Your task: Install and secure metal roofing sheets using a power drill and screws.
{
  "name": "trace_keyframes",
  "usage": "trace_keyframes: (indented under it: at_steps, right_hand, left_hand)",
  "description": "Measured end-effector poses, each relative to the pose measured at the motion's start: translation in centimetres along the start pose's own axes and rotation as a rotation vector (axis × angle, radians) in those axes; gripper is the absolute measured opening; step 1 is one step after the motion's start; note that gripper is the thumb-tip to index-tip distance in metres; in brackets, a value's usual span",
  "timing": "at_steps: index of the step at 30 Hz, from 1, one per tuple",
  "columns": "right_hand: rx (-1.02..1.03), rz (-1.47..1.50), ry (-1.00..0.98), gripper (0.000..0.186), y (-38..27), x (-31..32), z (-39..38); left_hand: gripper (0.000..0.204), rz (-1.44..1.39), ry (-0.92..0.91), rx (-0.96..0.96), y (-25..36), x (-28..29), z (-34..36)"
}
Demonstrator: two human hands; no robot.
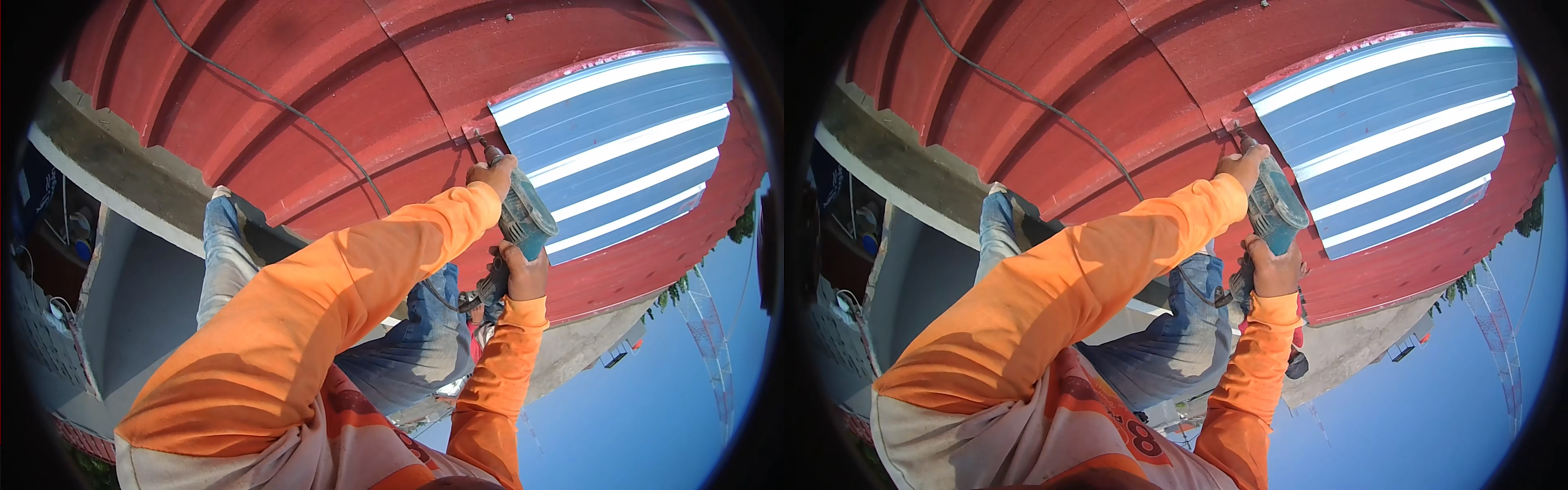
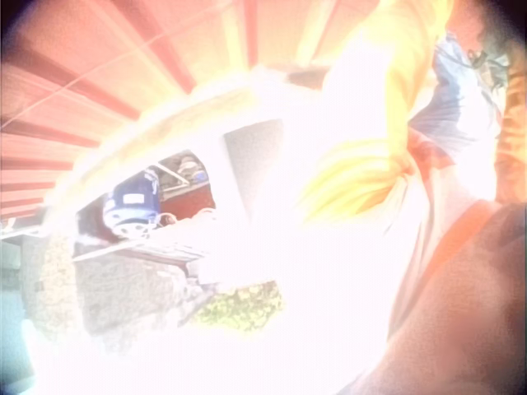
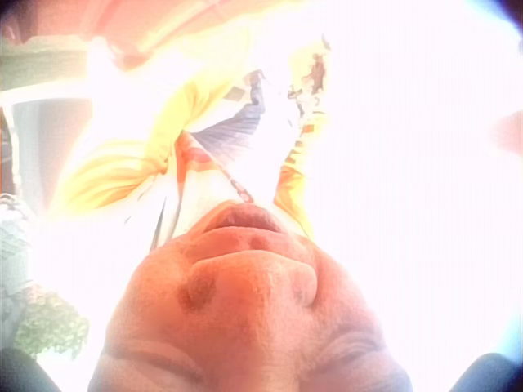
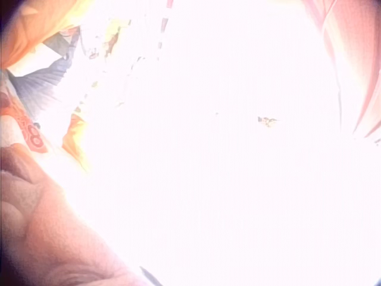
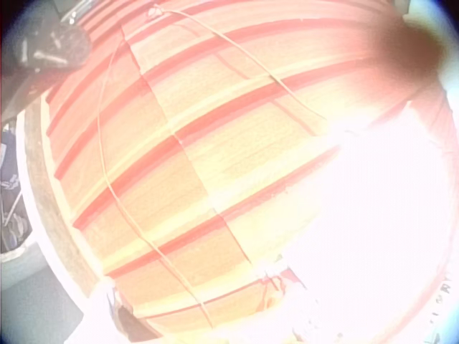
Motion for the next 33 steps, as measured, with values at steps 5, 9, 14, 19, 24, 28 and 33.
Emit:
trace_keyframes:
  at_steps: [5,9,14,19,24,28,33]
  right_hand:
    - [0.004,-0.026,-0.008,0.016,-0.2,0.0,-0.2]
    - [0.013,-0.008,-0.004,0.016,0.0,0.3,-0.3]
    - [0.046,0.022,-0.035,0.017,0.0,0.1,-0.3]
    - [0.005,-0.064,-0.062,0.024,1.7,0.8,-0.2]
    - [0.066,0.069,-0.089,0.029,2.4,-0.4,-0.1]
    - [0.146,0.032,-0.082,0.029,2.4,-0.6,-0.2]
    - [0.096,0.057,-0.118,0.029,1.3,-1.2,-0.4]
  left_hand:
    - [0.070,0.030,0.002,-0.021,0.2,-0.1,-0.2]
    - [0.072,0.017,0.007,-0.003,0.1,-0.3,-0.5]
    - [0.071,0.030,-0.005,-0.020,-0.1,-0.2,0.0]
    - [0.069,0.083,0.004,-0.024,0.0,-0.3,-0.7]
    - [0.047,0.060,0.115,-0.108,-0.5,0.6,0.1]
    - [0.045,0.066,0.080,-0.151,-0.3,0.6,0.0]
    - [0.059,0.091,-0.016,-0.113,-0.2,0.4,-0.1]
Point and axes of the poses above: each hand's wrist, its own z-axis towards the middle knuckle, its own x-axis out of the back of the hand, y = z × x, the point moved 8 cm from there along z, towards the middle knuckle, and after that the axes turned 8 degrees about -y, right-handed, at the moved point
